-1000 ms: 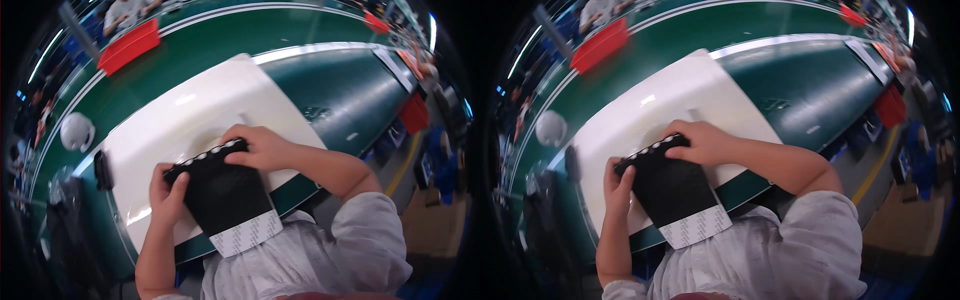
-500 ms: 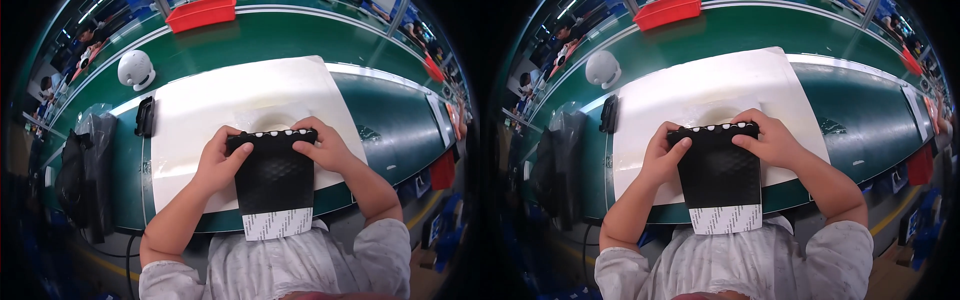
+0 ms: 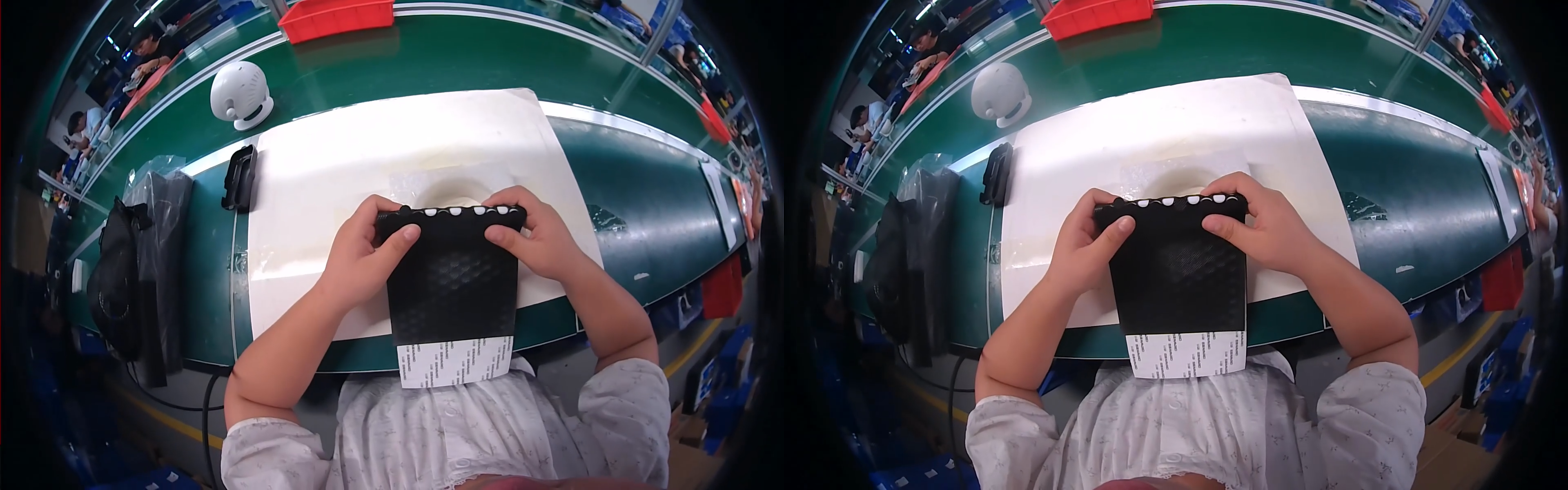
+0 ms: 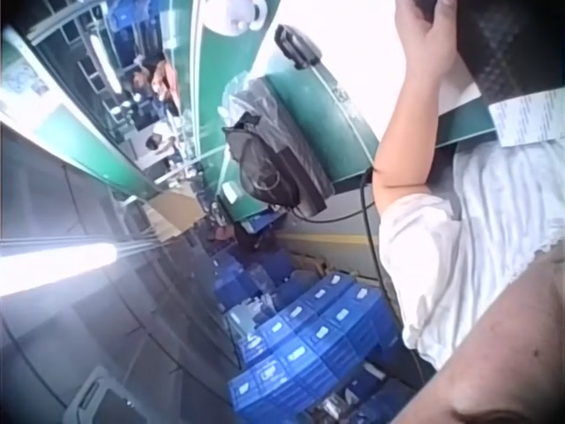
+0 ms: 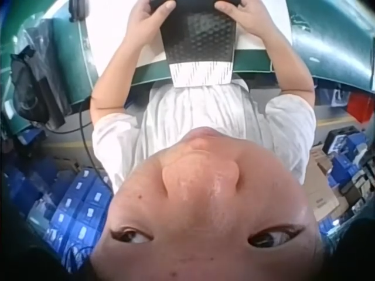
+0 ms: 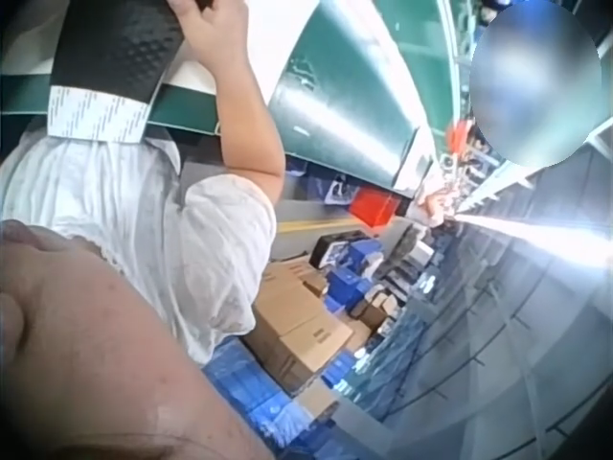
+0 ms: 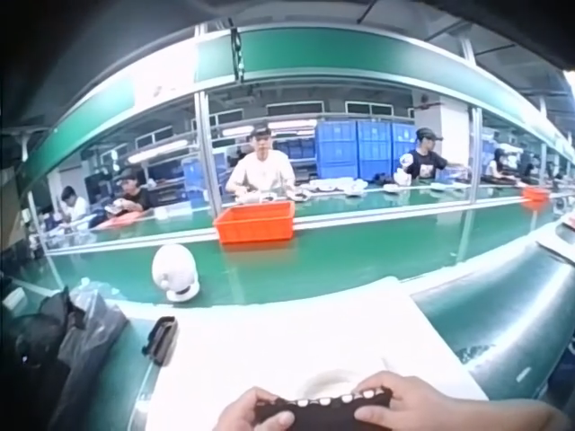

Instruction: Applying small black adhesive pads to the base of white electronic camera-like devices on an assembly line.

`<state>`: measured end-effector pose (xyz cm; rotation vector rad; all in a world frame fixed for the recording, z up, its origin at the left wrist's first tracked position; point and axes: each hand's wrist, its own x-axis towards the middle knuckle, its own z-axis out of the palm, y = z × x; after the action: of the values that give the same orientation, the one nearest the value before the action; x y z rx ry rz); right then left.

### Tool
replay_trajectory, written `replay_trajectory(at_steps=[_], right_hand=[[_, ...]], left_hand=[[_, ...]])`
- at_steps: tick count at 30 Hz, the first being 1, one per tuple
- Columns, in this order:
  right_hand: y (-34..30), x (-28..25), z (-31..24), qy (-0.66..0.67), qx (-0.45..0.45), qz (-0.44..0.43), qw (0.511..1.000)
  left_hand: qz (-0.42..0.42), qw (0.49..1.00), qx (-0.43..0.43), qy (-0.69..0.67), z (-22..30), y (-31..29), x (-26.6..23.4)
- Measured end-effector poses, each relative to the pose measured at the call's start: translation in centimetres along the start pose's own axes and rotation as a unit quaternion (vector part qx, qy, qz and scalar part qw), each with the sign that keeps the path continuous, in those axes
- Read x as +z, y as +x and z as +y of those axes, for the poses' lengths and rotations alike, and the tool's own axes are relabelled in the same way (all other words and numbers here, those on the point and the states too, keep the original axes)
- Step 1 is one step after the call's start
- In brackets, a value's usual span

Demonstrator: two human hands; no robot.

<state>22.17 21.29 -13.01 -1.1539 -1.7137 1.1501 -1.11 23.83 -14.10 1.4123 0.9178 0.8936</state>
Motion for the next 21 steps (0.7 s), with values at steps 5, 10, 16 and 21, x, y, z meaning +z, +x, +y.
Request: replay_trajectory(at_steps=[5, 10, 16, 21], right_hand=[[0.02, 0.09, 0.03, 0.002, -0.004, -0.003, 1.000], [-0.17, 0.15, 0.37, -0.008, -0.019, 0.027, 0.999], [-0.19, 0.03, 0.15, 0.001, 0.007, 0.008, 1.000], [-0.14, -0.03, 0.25, 0.001, 0.002, 0.007, 1.000]], left_hand=[[0.006, 1.000, -0.006, 0.000, 0.05, -0.13, -0.03], [0.002, 1.000, -0.014, 0.002, 0.25, -0.09, 0.16], [-0.006, 1.000, -0.008, -0.001, 0.33, -0.16, 0.13], [-0.004, 1.000, -0.008, -0.001, 0.28, -0.08, 0.15]])
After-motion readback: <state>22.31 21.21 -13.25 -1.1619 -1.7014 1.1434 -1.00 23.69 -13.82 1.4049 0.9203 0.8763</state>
